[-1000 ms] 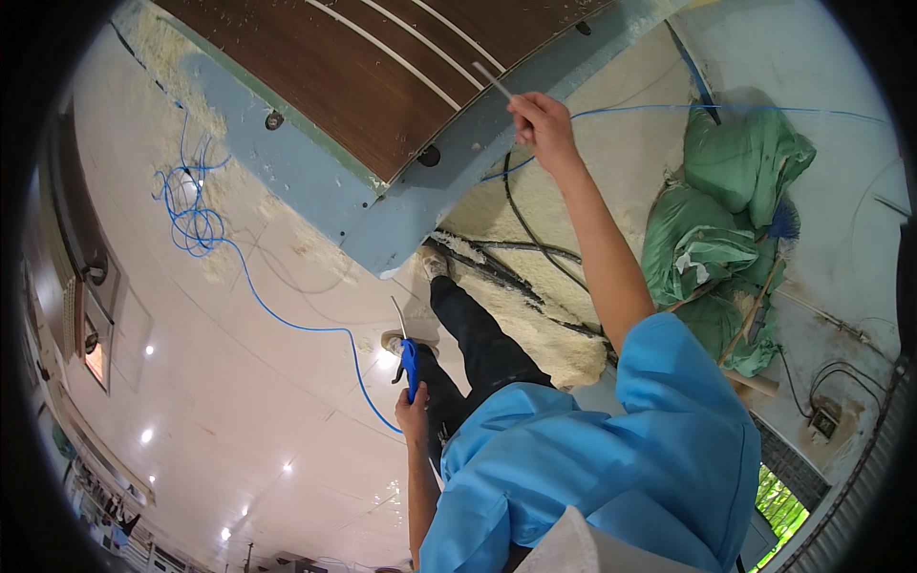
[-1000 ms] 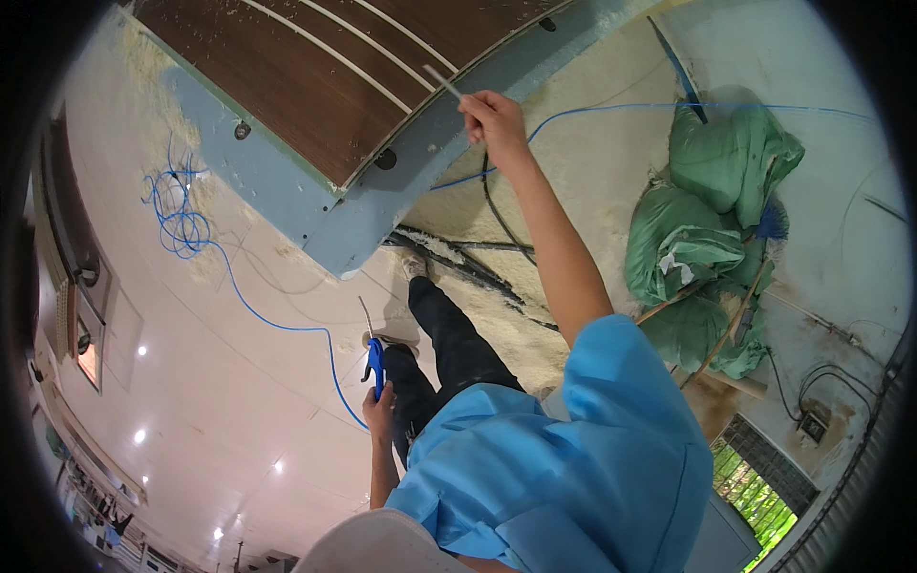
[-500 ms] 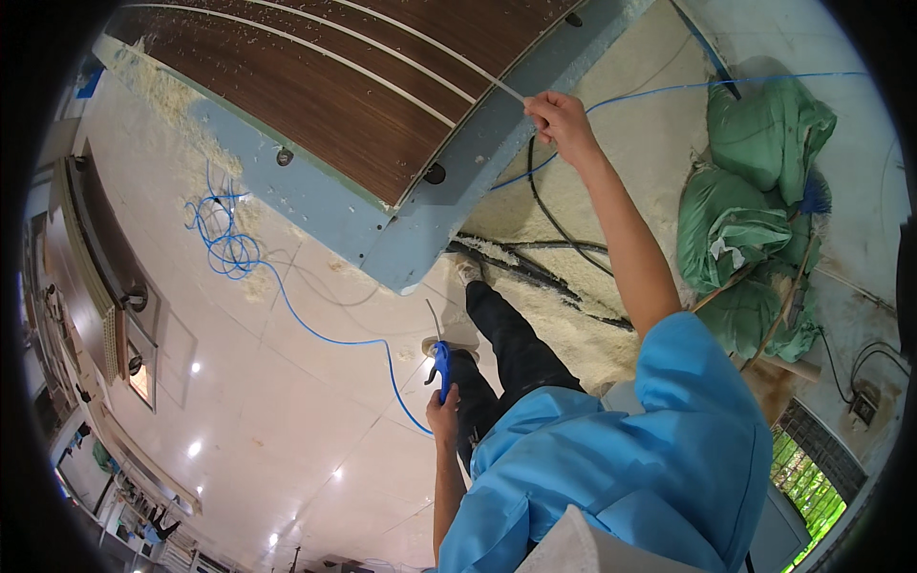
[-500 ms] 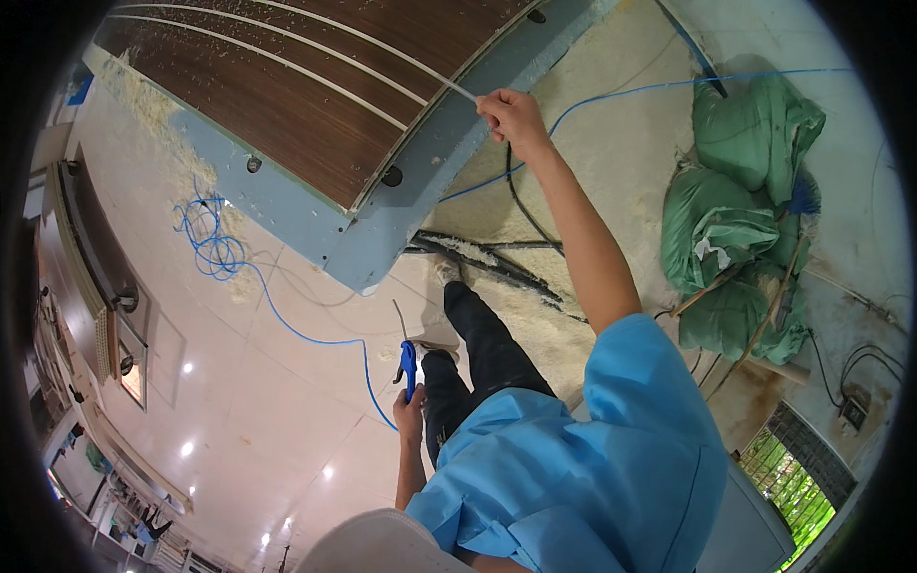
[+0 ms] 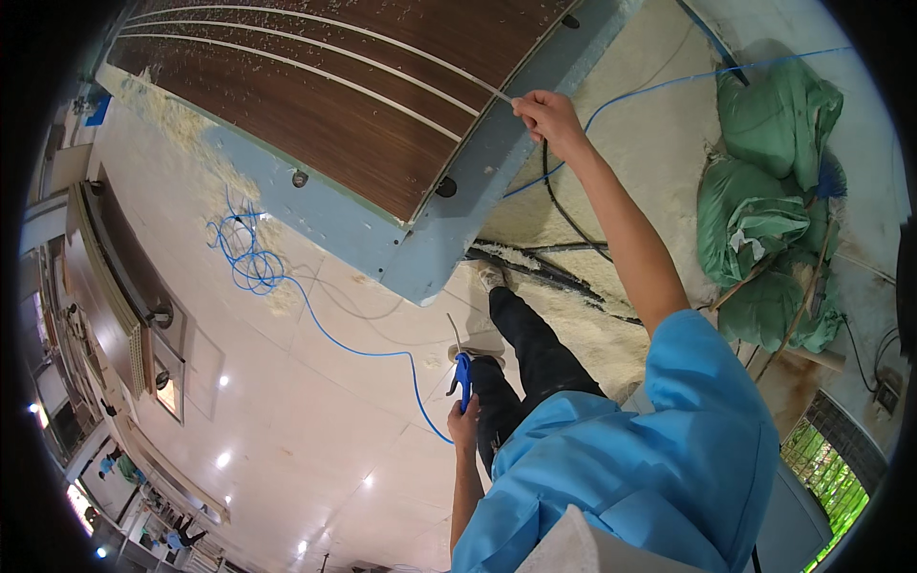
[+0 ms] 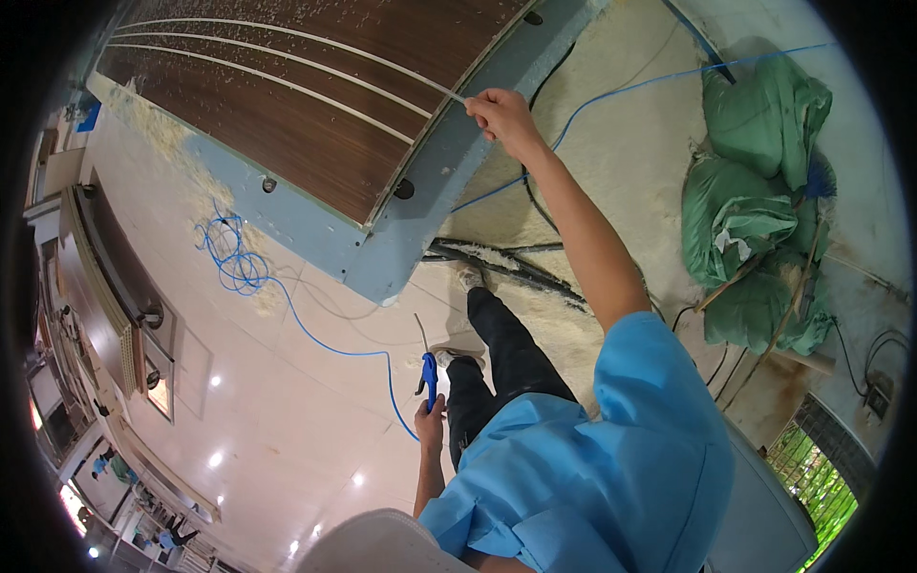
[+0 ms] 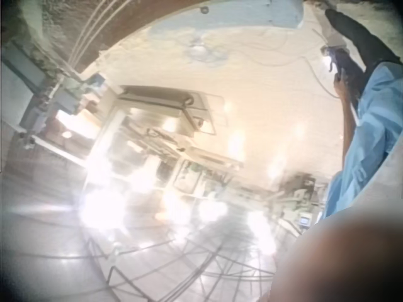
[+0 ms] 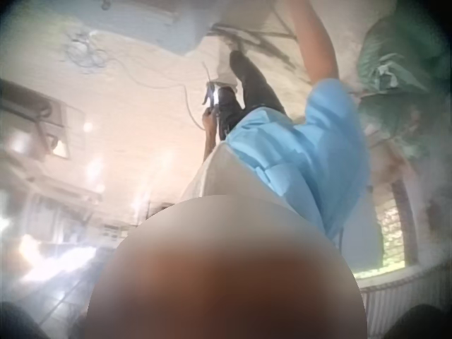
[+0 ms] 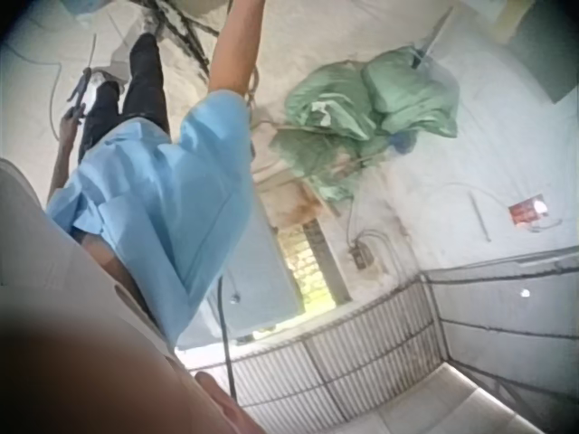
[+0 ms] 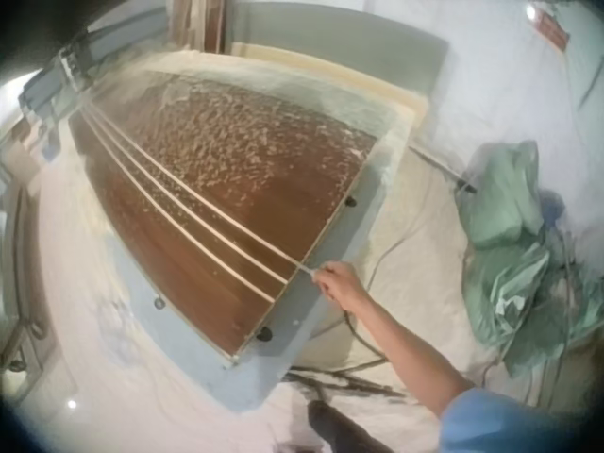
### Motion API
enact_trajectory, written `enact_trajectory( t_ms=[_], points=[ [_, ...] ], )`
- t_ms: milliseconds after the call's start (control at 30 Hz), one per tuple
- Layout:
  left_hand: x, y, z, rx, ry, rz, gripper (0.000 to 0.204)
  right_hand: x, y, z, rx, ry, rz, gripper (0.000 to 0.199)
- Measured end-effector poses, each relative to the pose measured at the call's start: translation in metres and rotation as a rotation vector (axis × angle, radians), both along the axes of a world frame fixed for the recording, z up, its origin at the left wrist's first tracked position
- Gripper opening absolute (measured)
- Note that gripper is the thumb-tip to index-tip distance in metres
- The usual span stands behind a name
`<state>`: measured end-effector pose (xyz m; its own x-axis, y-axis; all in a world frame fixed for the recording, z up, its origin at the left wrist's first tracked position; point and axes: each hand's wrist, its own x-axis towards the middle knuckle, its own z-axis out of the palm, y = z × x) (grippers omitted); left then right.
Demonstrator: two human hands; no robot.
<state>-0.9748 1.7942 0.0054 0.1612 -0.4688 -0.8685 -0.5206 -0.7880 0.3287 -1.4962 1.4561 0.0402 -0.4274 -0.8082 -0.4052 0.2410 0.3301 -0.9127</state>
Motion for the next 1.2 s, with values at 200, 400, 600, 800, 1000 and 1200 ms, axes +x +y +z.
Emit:
enact_trajectory(
  t_ms=[200,400,600,800,1000,1200],
  points=[
    [0.003,-0.004,0.0,-0.019,-0.026,-0.084,0.046,0.001,-0.006,-0.001,-0.035,0.048,0.021,0.024],
    [-0.009,-0.006,0.009,0.011,0.007,-0.03,0.037,0.005,-0.033,-0.009,-0.092,0.041,0.057,0.027],
    [-0.016,-0.009,0.015,0.043,0.013,-0.001,0.034,0.005,-0.036,-0.011,-0.009,0.036,0.027,0.027],
    [-0.012,0.002,0.003,0.018,0.038,0.05,0.04,-0.008,-0.038,0.004,0.051,0.366,0.099,0.041],
    [-0.012,0.024,-0.024,0.057,0.086,0.117,0.039,-0.012,-0.05,0.016,0.195,0.709,0.264,0.043],
    [-0.015,0.044,-0.054,0.094,0.128,0.196,0.038,-0.016,-0.054,0.018,0.245,0.881,0.333,0.047]
  ],
)
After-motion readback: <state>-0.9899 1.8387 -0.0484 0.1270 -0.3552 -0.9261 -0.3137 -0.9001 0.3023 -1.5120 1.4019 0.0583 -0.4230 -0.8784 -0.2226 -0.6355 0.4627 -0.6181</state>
